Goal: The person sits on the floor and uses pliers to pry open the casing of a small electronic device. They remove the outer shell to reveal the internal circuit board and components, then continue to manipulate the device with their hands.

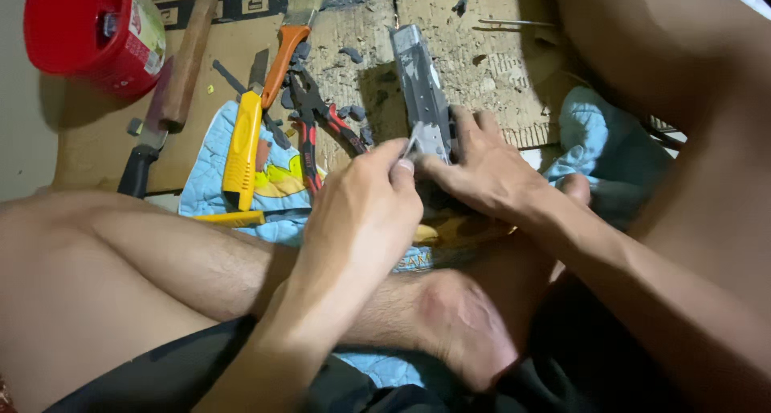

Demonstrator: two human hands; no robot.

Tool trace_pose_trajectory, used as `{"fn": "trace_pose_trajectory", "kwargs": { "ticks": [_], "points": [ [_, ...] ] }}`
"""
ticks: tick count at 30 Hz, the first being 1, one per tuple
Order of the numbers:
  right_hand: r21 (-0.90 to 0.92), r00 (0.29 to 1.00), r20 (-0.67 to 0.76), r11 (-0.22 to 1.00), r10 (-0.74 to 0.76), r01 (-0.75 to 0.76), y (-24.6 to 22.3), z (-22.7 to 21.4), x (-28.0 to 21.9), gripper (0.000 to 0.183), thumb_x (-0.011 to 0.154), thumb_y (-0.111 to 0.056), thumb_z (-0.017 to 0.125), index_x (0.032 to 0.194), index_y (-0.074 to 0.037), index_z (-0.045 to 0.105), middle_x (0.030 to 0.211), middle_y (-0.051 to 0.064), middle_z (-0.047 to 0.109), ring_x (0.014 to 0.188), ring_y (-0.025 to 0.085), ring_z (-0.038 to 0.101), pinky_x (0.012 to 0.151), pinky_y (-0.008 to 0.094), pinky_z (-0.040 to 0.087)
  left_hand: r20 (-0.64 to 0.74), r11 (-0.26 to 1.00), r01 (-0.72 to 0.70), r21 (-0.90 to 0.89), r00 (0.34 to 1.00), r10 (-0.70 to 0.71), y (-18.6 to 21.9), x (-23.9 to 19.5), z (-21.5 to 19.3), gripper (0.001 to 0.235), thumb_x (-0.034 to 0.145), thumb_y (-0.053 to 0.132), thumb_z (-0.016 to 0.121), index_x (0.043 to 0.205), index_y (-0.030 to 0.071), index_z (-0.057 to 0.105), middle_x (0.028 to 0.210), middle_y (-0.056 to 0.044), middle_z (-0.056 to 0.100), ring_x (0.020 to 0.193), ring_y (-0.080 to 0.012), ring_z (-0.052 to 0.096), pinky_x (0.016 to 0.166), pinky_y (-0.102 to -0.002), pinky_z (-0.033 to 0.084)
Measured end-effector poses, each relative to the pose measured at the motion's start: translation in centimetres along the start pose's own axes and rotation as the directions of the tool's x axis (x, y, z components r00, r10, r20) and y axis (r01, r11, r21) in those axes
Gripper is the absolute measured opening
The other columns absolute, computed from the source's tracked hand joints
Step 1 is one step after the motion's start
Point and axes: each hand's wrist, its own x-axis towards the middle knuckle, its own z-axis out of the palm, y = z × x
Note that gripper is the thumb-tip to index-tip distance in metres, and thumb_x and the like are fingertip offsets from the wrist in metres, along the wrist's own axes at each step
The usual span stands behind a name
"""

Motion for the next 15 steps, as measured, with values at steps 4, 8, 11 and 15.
{"fn": "trace_pose_trajectory", "kwargs": {
  "ticks": [4,8,11,15],
  "points": [
    [0.021,0.997,-0.035,0.997,-0.068,0.069,1.1,1.0,1.1,0.068,0.081,-0.054,0.051,0.139,-0.019,0.038,0.124,0.014,0.040,0.112,0.042,0.059,0.100,0.054,0.040,0.097,0.995,0.103,-0.013,0.990,-0.102,1.0,-1.1,-1.2,0.044,0.100,0.034,0.039,0.133,0.028,0.067,0.128,-0.008,0.071,0.117,-0.0352,0.065,0.094,-0.049,0.049],
    [0.057,0.988,-0.091,0.990,-0.124,0.130,2.6,2.5,2.6,0.062,0.081,-0.052,0.054,0.128,-0.014,0.042,0.114,0.013,0.039,0.104,0.038,0.060,0.099,0.050,0.040,-0.046,1.000,-0.023,0.004,0.999,0.023,-0.6,0.2,1.4,0.036,0.097,0.027,0.043,0.123,0.024,0.068,0.116,-0.015,0.071,0.110,-0.0447,0.061,0.090,-0.058,0.045],
    [0.031,0.989,-0.087,0.992,-0.119,0.122,2.9,2.7,3.1,0.079,0.083,-0.055,0.050,0.145,-0.013,0.024,0.138,0.022,0.016,0.123,0.044,0.043,0.110,0.049,0.031,-0.109,0.994,-0.112,0.005,0.988,0.112,-0.5,0.2,2.2,0.034,0.098,0.022,0.045,0.122,0.018,0.068,0.104,-0.019,0.074,0.098,-0.0467,0.068,0.084,-0.058,0.049],
    [-0.003,0.999,0.008,0.999,-0.051,0.051,2.1,2.5,2.8,0.106,0.082,-0.063,0.042,0.164,-0.013,-0.003,0.162,0.030,0.002,0.136,0.052,0.042,0.117,0.056,0.032,-0.066,0.997,-0.016,-0.073,0.998,0.011,0.6,-0.2,2.4,0.043,0.103,0.021,0.042,0.142,0.017,0.060,0.112,-0.019,0.074,0.101,-0.0388,0.074,0.091,-0.049,0.058]
  ]
}}
